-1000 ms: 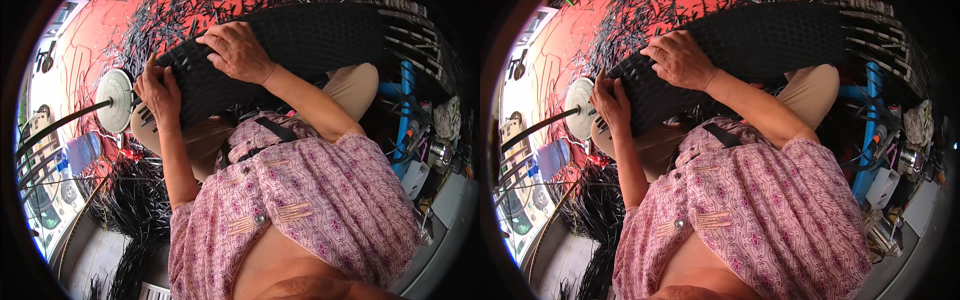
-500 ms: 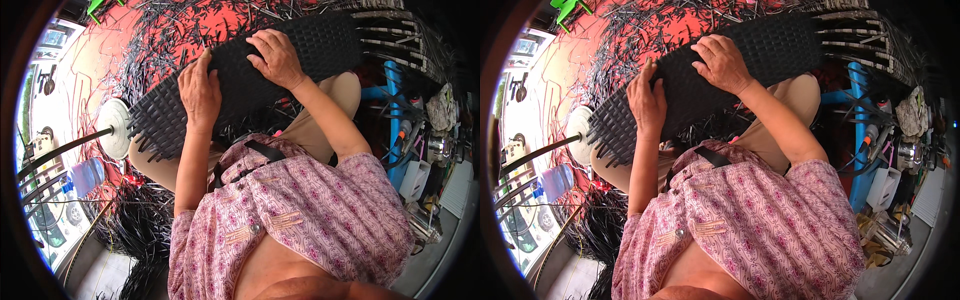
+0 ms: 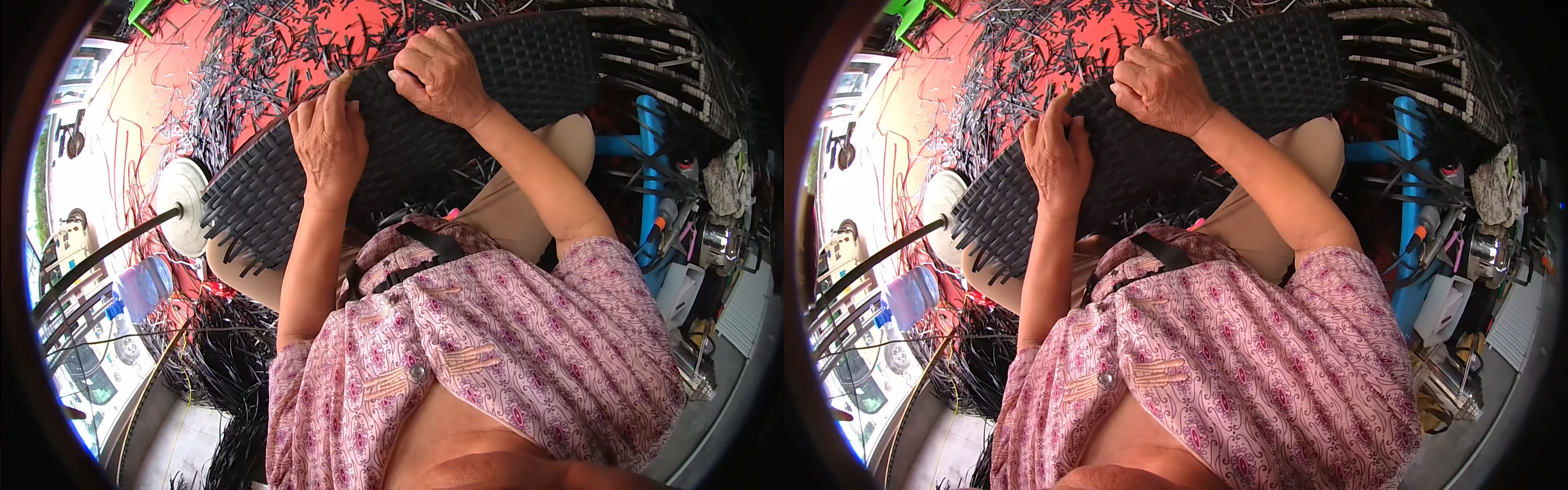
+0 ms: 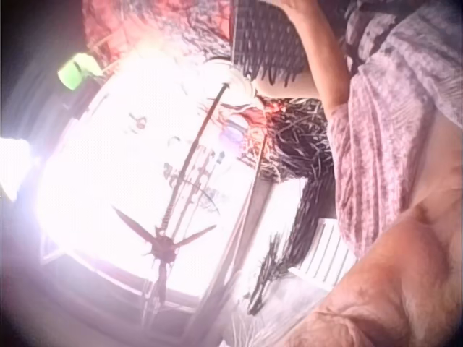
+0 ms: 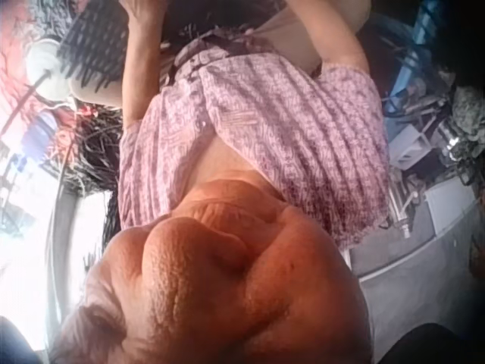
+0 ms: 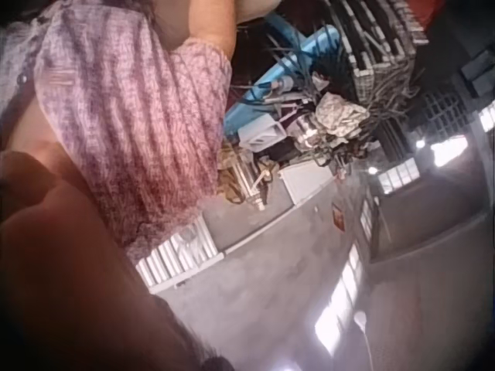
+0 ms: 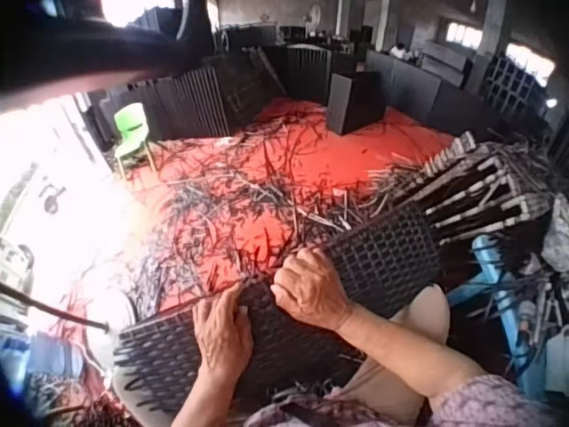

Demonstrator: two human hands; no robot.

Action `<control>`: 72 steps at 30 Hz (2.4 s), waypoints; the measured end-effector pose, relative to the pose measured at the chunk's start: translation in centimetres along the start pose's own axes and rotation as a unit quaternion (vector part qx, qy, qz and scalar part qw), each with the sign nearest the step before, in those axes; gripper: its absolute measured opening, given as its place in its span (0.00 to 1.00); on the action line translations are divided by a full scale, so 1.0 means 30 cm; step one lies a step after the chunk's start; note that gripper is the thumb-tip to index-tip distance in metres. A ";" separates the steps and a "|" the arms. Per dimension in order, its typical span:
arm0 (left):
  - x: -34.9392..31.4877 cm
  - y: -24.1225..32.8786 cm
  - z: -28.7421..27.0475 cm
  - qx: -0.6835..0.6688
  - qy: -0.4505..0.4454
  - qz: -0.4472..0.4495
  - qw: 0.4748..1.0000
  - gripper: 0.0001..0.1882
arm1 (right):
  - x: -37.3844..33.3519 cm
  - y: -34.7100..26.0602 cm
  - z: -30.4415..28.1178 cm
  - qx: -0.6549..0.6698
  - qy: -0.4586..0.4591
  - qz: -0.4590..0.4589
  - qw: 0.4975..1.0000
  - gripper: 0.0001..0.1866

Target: The person trims excess strands from a black woven mat using a small blade. They repeatedly cut protruding edges, flip the mat to access different sides, and remove loose pieces by hand.

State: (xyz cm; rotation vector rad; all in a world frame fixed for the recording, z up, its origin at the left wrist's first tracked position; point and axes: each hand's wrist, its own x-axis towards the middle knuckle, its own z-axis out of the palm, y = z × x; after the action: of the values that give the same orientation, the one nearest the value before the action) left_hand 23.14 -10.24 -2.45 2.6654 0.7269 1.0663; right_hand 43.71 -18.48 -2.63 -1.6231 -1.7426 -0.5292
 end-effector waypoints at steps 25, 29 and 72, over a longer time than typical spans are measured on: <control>0.076 -0.016 0.104 0.022 -0.044 0.014 0.999 0.47 | -0.633 0.986 -0.448 -0.208 0.148 0.563 0.786 0.45; 0.148 -0.117 -0.017 0.024 -0.050 -0.045 0.997 0.43 | -0.307 0.837 -0.330 0.061 0.014 0.698 0.714 0.55; 0.002 -0.166 -0.027 -0.016 0.026 0.020 0.999 0.28 | -0.329 0.058 -0.122 0.194 0.109 0.640 0.736 0.49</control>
State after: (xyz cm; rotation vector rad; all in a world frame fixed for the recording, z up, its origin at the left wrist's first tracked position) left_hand 20.76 -5.90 -3.49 2.6450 0.6622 1.1515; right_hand 45.99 -27.71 -7.49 -1.8725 -0.2239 0.3092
